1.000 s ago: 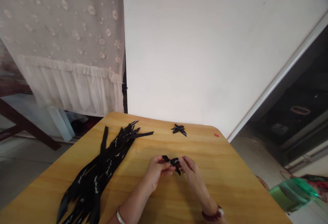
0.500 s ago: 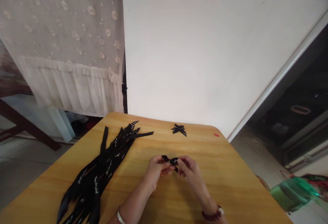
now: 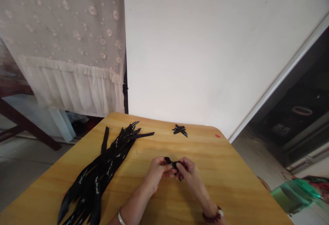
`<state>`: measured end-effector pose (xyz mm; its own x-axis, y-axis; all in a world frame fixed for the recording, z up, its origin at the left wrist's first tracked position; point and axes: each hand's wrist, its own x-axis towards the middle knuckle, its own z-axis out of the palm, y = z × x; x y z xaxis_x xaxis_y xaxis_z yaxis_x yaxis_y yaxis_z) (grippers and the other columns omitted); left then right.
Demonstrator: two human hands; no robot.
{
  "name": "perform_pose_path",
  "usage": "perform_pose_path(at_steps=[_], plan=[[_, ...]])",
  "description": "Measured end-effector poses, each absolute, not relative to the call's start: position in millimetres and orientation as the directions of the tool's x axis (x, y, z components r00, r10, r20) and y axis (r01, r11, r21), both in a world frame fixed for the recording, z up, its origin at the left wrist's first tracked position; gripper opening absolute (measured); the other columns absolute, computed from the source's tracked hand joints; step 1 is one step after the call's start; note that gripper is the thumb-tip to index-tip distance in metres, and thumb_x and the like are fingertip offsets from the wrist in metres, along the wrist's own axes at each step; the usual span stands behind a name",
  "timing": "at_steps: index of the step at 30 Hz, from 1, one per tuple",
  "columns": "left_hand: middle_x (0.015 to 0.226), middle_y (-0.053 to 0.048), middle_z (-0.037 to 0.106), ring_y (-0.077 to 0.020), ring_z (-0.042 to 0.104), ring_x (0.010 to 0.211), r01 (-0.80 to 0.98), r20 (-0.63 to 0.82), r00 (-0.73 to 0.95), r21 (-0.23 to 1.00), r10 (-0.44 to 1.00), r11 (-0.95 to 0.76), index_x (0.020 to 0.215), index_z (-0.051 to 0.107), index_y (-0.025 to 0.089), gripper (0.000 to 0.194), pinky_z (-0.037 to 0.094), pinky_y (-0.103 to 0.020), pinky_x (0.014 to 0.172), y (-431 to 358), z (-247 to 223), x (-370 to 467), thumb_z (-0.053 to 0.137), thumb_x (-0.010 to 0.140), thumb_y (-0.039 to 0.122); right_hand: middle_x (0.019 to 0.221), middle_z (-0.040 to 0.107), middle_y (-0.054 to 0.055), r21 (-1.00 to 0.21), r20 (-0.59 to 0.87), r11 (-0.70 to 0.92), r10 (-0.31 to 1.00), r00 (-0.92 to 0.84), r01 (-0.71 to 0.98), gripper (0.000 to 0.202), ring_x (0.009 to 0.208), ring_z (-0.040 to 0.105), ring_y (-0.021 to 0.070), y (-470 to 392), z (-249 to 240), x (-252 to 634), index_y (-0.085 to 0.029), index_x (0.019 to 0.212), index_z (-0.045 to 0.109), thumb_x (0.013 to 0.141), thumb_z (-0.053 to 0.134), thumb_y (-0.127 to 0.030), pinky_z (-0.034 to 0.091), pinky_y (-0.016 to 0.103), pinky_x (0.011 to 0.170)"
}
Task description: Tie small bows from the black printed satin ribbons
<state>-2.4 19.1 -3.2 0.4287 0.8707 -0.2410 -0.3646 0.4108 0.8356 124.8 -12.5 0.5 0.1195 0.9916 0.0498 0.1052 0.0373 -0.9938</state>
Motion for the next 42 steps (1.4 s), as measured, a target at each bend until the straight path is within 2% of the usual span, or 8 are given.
perform_pose_path(at_steps=[6,10,19,27,33,37,39,42], plan=[[0.067,-0.008,0.065,-0.0167,0.062,0.058,-0.378,-0.258,0.401,0.827,0.879,0.415,0.074,0.058,0.01,0.023,0.048,-0.023,0.048,19,-3,-1,0.066,0.057,0.023,0.043,0.05,-0.006,-0.995,0.057,0.046,0.99,0.126,0.092,0.025,0.034,0.049,0.0092,-13,-1,123,-0.019,0.058,0.044,0.067,0.056,-0.039,0.031,0.019,0.034],[0.057,-0.004,0.061,-0.0152,0.06,0.05,-0.421,-0.23,0.348,0.828,0.909,0.37,0.066,0.054,0.011,0.024,0.047,-0.023,0.044,19,-5,2,0.06,0.063,0.035,0.044,0.049,-0.006,-0.994,0.079,0.069,0.989,0.126,0.086,0.022,0.034,0.049,0.0092,-13,-3,120,-0.019,0.059,0.043,0.07,0.053,-0.035,0.032,0.019,0.036],[0.048,0.001,0.056,-0.015,0.056,0.04,-0.473,-0.215,0.271,0.819,0.938,0.324,0.059,0.046,0.015,0.027,0.042,-0.024,0.04,20,-15,9,0.058,0.062,0.038,0.049,0.052,-0.004,-0.977,0.154,0.132,0.98,0.124,0.165,0.019,0.04,0.051,0.0105,-15,-10,116,-0.021,0.061,0.039,0.075,0.048,-0.031,0.038,0.02,0.039],[0.048,0.0,0.057,-0.014,0.057,0.042,-0.468,-0.266,0.267,0.805,0.926,0.366,0.06,0.047,0.014,0.024,0.043,-0.022,0.04,21,-14,9,0.059,0.062,0.035,0.047,0.05,-0.005,-0.986,0.127,0.11,0.982,0.142,0.124,0.023,0.039,0.051,0.0111,-13,-7,114,-0.021,0.059,0.039,0.07,0.05,-0.037,0.039,0.021,0.039],[0.063,-0.001,0.06,-0.0145,0.06,0.047,-0.411,-0.317,0.438,0.762,0.841,0.501,0.075,0.05,0.014,0.027,0.044,-0.022,0.039,20,-5,1,0.061,0.061,0.035,0.045,0.045,-0.005,-0.99,0.106,0.085,0.976,0.188,0.117,0.023,0.038,0.045,0.0087,-10,-5,120,-0.019,0.054,0.042,0.067,0.054,-0.033,0.034,0.019,0.038],[0.068,0.0,0.059,-0.0108,0.056,0.04,-0.327,-0.273,0.446,0.837,0.852,0.439,0.078,0.05,0.015,0.03,0.036,-0.017,0.028,20,-5,-3,0.065,0.053,0.02,0.044,0.044,-0.006,-0.992,0.058,0.037,0.984,0.167,0.122,0.026,0.033,0.042,0.0082,-11,0,126,-0.019,0.057,0.044,0.066,0.054,-0.041,0.03,0.019,0.034],[0.066,0.001,0.058,-0.0082,0.051,0.033,-0.305,-0.258,0.416,0.864,0.872,0.401,0.076,0.05,0.014,0.026,0.032,-0.016,0.025,20,-5,-3,0.062,0.053,0.018,0.042,0.042,-0.007,-0.983,0.069,0.033,0.977,0.201,0.178,0.029,0.032,0.04,0.0076,-12,6,128,-0.018,0.057,0.046,0.068,0.051,-0.044,0.028,0.02,0.034],[0.063,0.003,0.056,-0.0062,0.046,0.027,-0.286,-0.241,0.4,0.884,0.884,0.37,0.078,0.048,0.015,0.026,0.031,-0.017,0.024,19,-3,-2,0.06,0.055,0.019,0.05,0.048,-0.002,-0.974,0.134,0.073,0.95,0.283,0.215,0.033,0.05,0.048,0.0121,-16,15,130,-0.017,0.055,0.05,0.069,0.05,-0.047,0.035,0.021,0.045]])
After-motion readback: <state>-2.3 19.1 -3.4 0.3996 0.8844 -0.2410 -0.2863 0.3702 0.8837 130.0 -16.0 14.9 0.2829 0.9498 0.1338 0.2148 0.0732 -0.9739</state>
